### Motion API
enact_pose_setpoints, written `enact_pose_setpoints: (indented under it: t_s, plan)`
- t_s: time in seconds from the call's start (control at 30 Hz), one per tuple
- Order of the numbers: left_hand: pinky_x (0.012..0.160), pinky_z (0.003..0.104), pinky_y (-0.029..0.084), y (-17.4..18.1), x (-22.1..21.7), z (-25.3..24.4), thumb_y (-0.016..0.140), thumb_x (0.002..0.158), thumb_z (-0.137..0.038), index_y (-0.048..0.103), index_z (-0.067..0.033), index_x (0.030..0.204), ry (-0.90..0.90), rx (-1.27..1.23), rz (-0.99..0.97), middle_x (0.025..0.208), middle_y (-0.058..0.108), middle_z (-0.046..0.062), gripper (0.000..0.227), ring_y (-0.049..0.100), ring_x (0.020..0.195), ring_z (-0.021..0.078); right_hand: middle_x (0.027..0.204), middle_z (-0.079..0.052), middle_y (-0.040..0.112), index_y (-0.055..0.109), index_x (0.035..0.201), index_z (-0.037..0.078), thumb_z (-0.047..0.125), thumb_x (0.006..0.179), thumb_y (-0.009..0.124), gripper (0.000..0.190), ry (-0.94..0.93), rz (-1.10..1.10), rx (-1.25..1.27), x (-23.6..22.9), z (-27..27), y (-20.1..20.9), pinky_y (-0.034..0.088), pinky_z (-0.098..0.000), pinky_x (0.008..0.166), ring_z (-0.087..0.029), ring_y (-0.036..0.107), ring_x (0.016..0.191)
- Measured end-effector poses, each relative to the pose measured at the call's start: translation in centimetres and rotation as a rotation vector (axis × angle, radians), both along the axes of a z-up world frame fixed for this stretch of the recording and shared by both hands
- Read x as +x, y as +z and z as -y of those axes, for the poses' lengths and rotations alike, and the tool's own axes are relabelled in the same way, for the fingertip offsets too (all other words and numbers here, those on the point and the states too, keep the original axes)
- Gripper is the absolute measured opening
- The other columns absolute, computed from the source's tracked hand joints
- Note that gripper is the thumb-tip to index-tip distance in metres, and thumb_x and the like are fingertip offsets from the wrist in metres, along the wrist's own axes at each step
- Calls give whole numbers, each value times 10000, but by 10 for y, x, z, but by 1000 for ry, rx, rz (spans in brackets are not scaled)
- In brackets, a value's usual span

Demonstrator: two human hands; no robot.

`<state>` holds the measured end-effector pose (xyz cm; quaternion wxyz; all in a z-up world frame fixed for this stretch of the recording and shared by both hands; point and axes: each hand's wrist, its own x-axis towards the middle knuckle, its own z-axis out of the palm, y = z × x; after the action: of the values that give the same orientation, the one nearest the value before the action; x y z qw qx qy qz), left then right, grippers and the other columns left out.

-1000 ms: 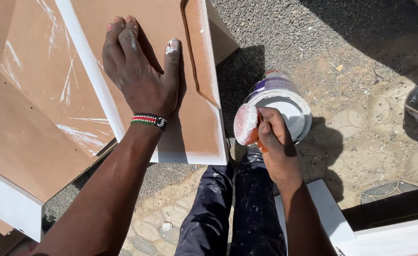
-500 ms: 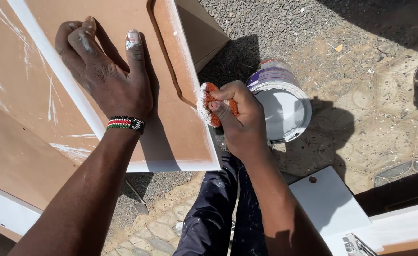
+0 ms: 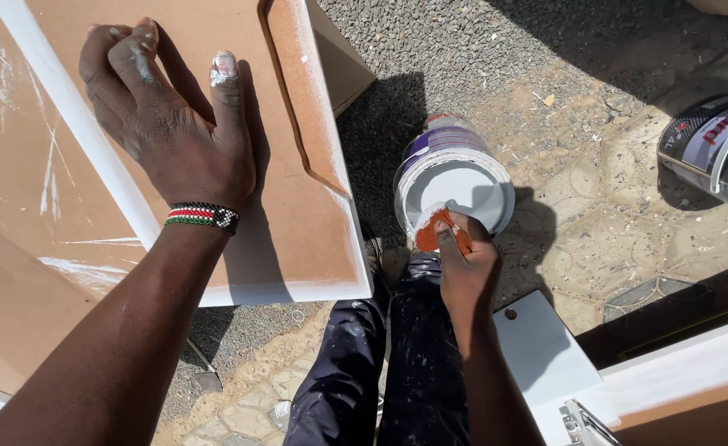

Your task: Painting the edges and surfaces of wooden furniture panels using a sponge brush and white paint

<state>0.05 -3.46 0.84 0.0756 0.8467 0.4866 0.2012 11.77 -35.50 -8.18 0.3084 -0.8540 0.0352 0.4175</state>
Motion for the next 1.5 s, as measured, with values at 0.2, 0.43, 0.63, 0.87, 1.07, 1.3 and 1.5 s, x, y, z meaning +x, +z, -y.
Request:
enact_pose_setpoints:
  t_s: [0.2, 0.43, 0.63, 0.87, 1.07, 1.3, 1.5]
  plan:
    - [1240, 661, 418, 0, -14, -3, 745, 1227, -473, 609, 33, 1409, -60, -14, 10, 1542, 522, 283, 555, 558, 1441, 557, 1166, -92, 865, 703, 1703, 225, 435, 1102, 793, 643, 496, 83, -300, 26, 7, -173, 585, -456, 1013, -335, 822, 1093]
    - [1261, 749, 307, -4, -28, -7, 732, 1268, -520, 642, 66, 1538, -161, -46, -52, 1490, 606, 358, 651, 542, 1354, 660, 1408, -292, 842, 817, 1489, -41, 291, 1076, 744, 534, 494, 359, -113, 25, -10, -185, 623, -552, 1093, -490, 803, 1288]
    - [1251, 650, 360, 5, -30, -8, 572, 1302, -402, 748, 67, 1510, -460, -45, 54, 1433, 708, 301, 542, 611, 1270, 538, 998, -217, 899, 835, 1487, 13, 236, 1024, 812, 514, 444, 266, -230, 32, -18, -191, 657, -519, 867, -366, 871, 886]
    - [1299, 626, 618, 33, -25, 168, 586, 1236, -170, 751, 66, 1482, -610, -517, 450, 1558, 753, 269, 379, 726, 1525, 502, 1019, -201, 857, 840, 1474, 111, 275, 1058, 803, 448, 487, 207, -335, 37, -26, -173, 633, -547, 955, -410, 822, 985]
    - [1150, 517, 644, -6, -39, 287, 634, 1142, -113, 643, -122, 1651, -230, -1064, 386, 1730, 658, 133, 510, 738, 1516, 404, 670, 3, 417, 413, 701, 175, 252, 1015, 837, 533, 332, 169, -303, 47, -29, -167, 367, -469, 633, -200, 379, 660]
    - [572, 314, 558, -202, -87, 367, 565, 1268, -288, 644, -75, 766, 317, -1391, 359, 629, 247, 260, 550, 696, 804, 298, 754, -112, 566, 776, 822, -16, 33, 679, 742, 155, -362, -369, -106, 64, -2, -196, 580, -417, 644, -271, 643, 718]
    - [581, 318, 552, -268, -103, 438, 581, 1252, -301, 664, -93, 766, 286, -1401, 392, 635, 343, 205, 535, 698, 771, 258, 814, -241, 669, 853, 1093, 18, 94, 844, 821, 263, -293, -398, -7, 36, -6, -183, 562, -368, 635, -255, 648, 718]
